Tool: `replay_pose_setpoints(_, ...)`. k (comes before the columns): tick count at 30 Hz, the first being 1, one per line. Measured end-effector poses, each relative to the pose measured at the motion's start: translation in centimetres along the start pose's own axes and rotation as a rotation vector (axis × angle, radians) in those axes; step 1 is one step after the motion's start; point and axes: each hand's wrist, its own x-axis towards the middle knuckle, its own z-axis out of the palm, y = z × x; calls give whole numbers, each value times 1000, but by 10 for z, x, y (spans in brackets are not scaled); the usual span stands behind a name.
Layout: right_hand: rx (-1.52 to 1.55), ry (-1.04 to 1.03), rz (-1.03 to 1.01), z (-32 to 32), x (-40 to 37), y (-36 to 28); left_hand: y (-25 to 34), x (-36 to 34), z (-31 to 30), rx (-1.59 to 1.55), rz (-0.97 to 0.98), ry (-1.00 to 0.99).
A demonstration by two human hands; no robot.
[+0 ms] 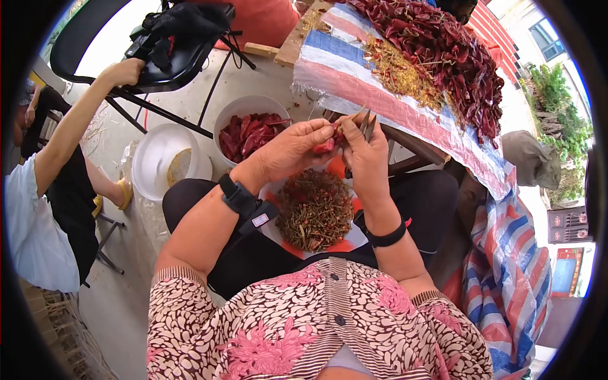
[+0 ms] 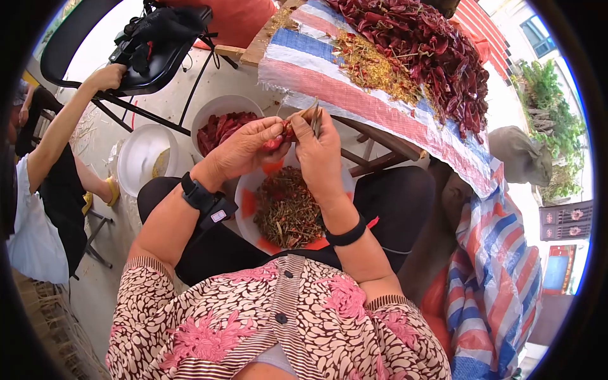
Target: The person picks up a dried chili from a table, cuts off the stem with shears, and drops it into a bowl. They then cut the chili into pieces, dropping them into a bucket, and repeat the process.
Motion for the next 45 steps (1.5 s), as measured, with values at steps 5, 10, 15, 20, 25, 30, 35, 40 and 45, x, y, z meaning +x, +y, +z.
replay_pose_setpoints(5, 206, -49, 137, -1, -4, -5, 1, 4, -17, 13, 2, -224)
replay_pose_setpoints(10, 401, -121, 362, -12, -1, -11, 3, 2, -14, 193, -22, -153)
replay_pose_setpoints(15, 600, -252, 583, -30, 6, -9, 12, -6, -9, 301, -24, -224)
replay_pose_setpoints(20, 244, -101, 112, -7, -13, -10, 2, 0, -14, 260, -21, -81)
replay_pose_setpoints(25, 560, -18, 232, -13, -12, -1, 5, 3, -20, 371, -53, -97)
replay_pose_setpoints(30, 608, 122, 232, -27, -1, 3, 10, 0, -16, 475, -65, -49)
replay_pose_setpoints(35, 128, 151, -39, -90, 8, -34, 23, -13, -35, 815, -83, 93)
replay_pose_setpoints(40, -849, 37, 145, -99, -22, 18, 2, -7, -92, 1396, 80, 516)
replay_pose_setpoints(45, -1057, -21, 78, -103, -23, 11, -7, 6, -116, 1803, 134, 802)
